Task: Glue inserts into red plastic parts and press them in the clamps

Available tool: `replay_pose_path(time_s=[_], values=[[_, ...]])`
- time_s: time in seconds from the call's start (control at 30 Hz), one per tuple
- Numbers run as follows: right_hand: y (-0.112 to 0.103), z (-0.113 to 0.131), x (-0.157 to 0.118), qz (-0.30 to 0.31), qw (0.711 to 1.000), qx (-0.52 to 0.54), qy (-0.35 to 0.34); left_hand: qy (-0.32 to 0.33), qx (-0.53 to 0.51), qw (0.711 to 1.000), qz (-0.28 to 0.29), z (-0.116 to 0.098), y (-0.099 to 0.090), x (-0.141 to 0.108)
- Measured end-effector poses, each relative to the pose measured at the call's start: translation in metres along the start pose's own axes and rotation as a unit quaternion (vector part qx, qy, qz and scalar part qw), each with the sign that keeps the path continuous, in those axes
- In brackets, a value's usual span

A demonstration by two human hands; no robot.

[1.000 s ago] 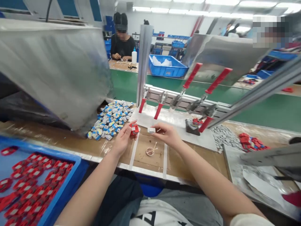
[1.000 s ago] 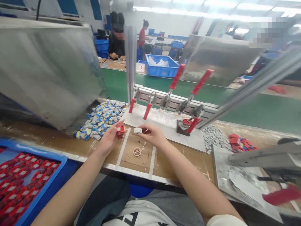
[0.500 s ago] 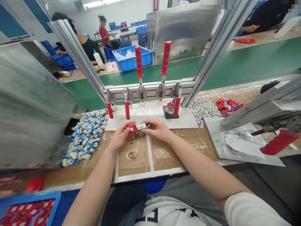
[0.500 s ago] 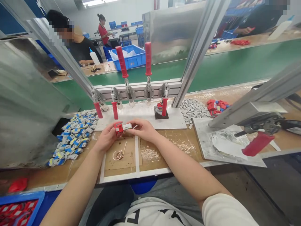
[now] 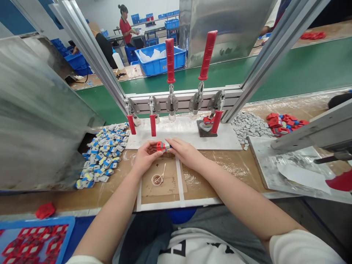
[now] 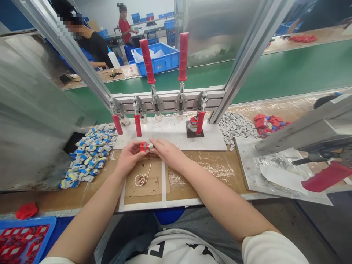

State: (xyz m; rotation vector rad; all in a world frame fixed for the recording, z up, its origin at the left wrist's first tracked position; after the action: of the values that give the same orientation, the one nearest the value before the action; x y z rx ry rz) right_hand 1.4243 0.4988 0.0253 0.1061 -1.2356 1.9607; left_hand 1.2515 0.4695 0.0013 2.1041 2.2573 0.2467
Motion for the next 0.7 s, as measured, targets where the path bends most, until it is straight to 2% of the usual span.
replay_pose_path(time_s=[0.17,0.33,0.4,0.47,0.53,0.63,0.7], values=[[0.012,0.0,0.001,0.008,0.999,-0.035,-0.021,-0.001,0.015,1.0,-0.011,-0.002,0.002,-0.003],[0.012,0.005,0.003,-0.006,1.0,-0.01,-0.015,-0.002,0.025,1.0,-0.013,-0.006,0.002,-0.007],[0.009,0.005,0.003,-0.021,1.0,0.019,0.003,0.007,0.034,0.999,-0.016,-0.01,0.002,-0.01],[0.006,-0.002,0.0,-0.052,0.994,0.078,0.051,0.03,0.075,0.996,-0.021,-0.016,0.001,-0.012],[0.007,-0.016,-0.003,-0.082,0.971,0.186,0.128,0.07,0.152,0.986,-0.008,-0.025,0.005,-0.013],[0.022,-0.032,-0.008,-0.087,0.898,0.362,0.235,0.14,0.261,0.955,0.028,-0.034,0.017,-0.012],[0.032,-0.033,-0.008,-0.074,0.858,0.429,0.272,0.173,0.303,0.937,0.033,-0.036,0.02,-0.01]])
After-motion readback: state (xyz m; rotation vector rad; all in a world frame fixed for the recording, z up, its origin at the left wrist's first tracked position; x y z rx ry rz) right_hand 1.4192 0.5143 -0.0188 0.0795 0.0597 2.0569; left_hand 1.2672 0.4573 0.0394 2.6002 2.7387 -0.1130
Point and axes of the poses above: each hand's wrist, its own x-axis towards the middle knuckle, its own y-axis out of the palm, z = x × y, the point moved 8 cm from there along x, towards the middle knuckle, and after that the axes turned 7 degrees about -x, right-handed, at the moved point
